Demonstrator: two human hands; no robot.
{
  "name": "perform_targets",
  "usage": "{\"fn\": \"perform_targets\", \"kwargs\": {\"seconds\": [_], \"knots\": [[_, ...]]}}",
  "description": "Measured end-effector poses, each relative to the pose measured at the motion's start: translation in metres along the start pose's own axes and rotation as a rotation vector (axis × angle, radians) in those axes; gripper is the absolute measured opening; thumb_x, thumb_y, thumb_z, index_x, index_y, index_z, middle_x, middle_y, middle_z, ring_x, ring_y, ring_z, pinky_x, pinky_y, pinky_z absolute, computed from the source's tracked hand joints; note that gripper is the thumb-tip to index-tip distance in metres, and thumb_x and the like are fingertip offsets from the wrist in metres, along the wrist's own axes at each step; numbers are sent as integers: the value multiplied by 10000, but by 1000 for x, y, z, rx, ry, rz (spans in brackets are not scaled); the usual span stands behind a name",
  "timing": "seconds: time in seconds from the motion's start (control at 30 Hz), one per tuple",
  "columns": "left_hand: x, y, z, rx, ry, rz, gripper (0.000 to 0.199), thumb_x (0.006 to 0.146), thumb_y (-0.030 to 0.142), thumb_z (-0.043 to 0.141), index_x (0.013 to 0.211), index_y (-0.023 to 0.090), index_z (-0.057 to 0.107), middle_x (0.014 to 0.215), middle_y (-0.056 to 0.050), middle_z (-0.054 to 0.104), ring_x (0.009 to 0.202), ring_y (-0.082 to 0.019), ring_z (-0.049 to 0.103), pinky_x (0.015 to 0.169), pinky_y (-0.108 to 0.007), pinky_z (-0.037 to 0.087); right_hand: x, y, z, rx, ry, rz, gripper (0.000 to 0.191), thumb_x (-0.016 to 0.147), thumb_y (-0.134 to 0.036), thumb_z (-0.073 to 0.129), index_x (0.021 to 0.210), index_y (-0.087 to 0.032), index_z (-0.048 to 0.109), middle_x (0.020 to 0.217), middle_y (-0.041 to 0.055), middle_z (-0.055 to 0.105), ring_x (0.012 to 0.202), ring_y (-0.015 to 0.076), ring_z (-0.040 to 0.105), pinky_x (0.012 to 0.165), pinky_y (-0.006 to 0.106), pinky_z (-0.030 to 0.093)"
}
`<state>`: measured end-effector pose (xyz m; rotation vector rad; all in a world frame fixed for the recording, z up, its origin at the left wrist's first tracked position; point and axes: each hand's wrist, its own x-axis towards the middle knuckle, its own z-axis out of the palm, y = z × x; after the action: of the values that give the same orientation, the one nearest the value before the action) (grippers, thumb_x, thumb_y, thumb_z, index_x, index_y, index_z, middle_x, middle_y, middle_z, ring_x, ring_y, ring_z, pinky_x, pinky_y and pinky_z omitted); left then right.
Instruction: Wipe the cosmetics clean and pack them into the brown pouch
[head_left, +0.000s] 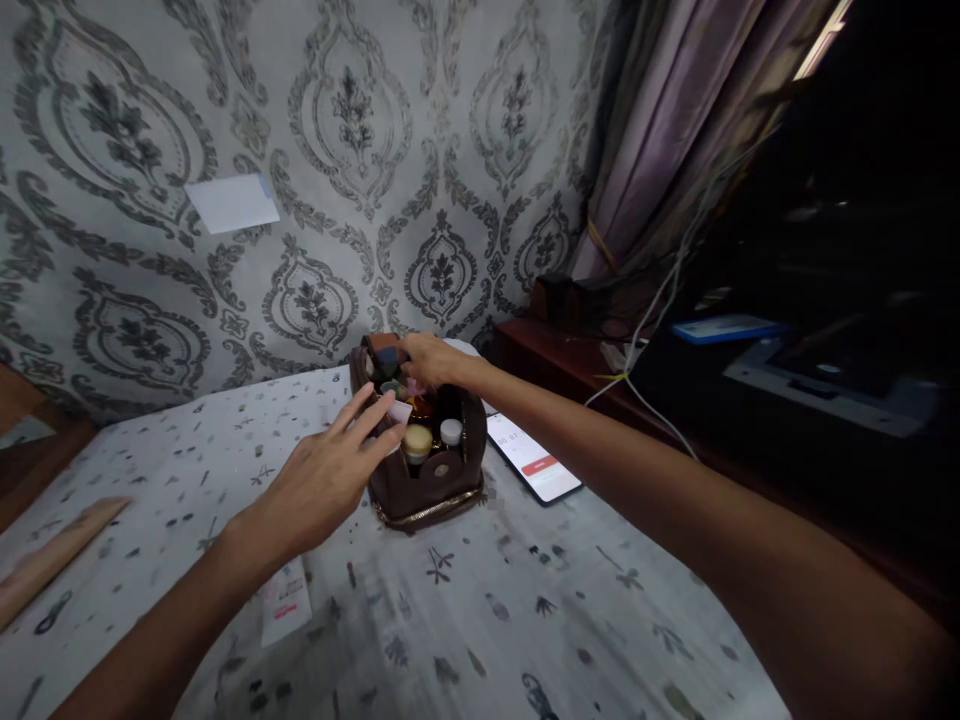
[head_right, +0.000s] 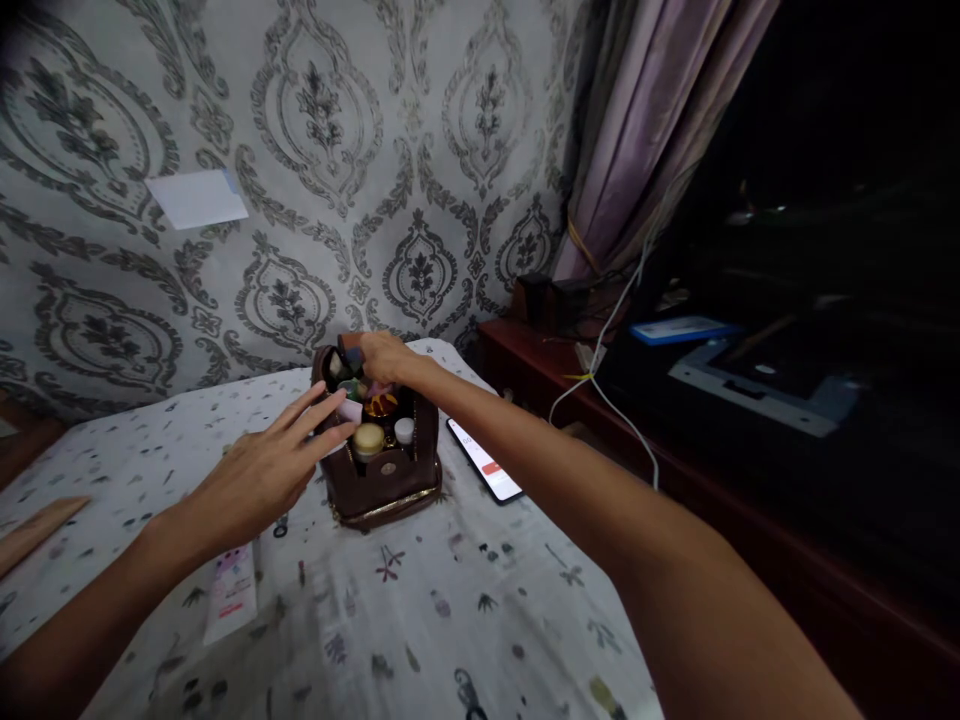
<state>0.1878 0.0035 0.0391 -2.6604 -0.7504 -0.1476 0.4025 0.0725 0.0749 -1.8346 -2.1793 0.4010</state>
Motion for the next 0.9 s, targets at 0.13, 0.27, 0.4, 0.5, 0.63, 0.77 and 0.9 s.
{"fn": "perform_targets", "kwargs": {"seconds": [0.13, 0.27, 0.4, 0.5, 0.63, 0.77, 0.9], "knots": [[0, 0, 1, -1, 11, -1, 642, 826, -21, 392, 1400, 242, 510, 1649, -58, 296, 1541, -309, 198, 566, -249, 624, -4, -3, 5, 149, -81, 86, 150, 843, -28, 559, 810, -128, 666, 654, 63, 716, 608, 178, 700, 547, 216, 519], [0, 1, 1, -5, 17, -10, 626, 828, -21, 391, 1380, 238, 530, 1642, -67, 314, 1539, -301, 212, 604, -247, 631, -8, -10, 8, 253, -75, 104, 151, 868, -31, 551, 899, -133, 659, 677, 47, 731, 625, 165, 717, 566, 205, 554], [0, 0, 1, -37, 30, 1, 642, 823, -28, 386, 1389, 241, 526, 1637, -83, 322, 1540, -291, 211, 628, -251, 630, -12, -10, 2, 265, -42, 107, 166, 878, -34, 545, 961, -115, 665, 683, 45, 734, 637, 157, 711, 572, 193, 547], [0, -2, 1, -69, 27, 13, 638, 836, -26, 353, 1395, 233, 517, 1642, -87, 310, 1539, -288, 216, 637, -256, 623, -20, -4, -9, 229, 60, 98, 210, 895, -50, 511, 1007, -112, 677, 769, 67, 750, 670, 156, 707, 615, 205, 535], [-5, -4, 2, -253, 95, -21, 647, 867, 29, 342, 1470, 248, 430, 1664, -92, 245, 1466, -291, 381, 694, -249, 608, -50, -1, -12, 195, 271, -53, 224, 924, -124, 489, 1016, -137, 693, 836, 49, 744, 747, 148, 695, 685, 216, 508], [-26, -10, 8, -520, 237, -192, 556, 906, 132, 378, 1456, 201, 426, 1548, -130, 415, 1341, -271, 522, 989, -369, 541, -100, -10, 13, 313, 279, -151, 203, 941, -224, 511, 1005, -153, 691, 817, 33, 719, 699, 148, 664, 665, 232, 483], [-64, -24, 18, -831, 298, -444, 435, 987, 349, 410, 1377, 167, 469, 1241, -123, 650, 1092, -235, 674, 968, -372, 524, -141, -23, 55, 431, 130, -274, 216, 964, -280, 495, 986, -180, 685, 801, 27, 696, 652, 132, 638, 658, 233, 466]]}}
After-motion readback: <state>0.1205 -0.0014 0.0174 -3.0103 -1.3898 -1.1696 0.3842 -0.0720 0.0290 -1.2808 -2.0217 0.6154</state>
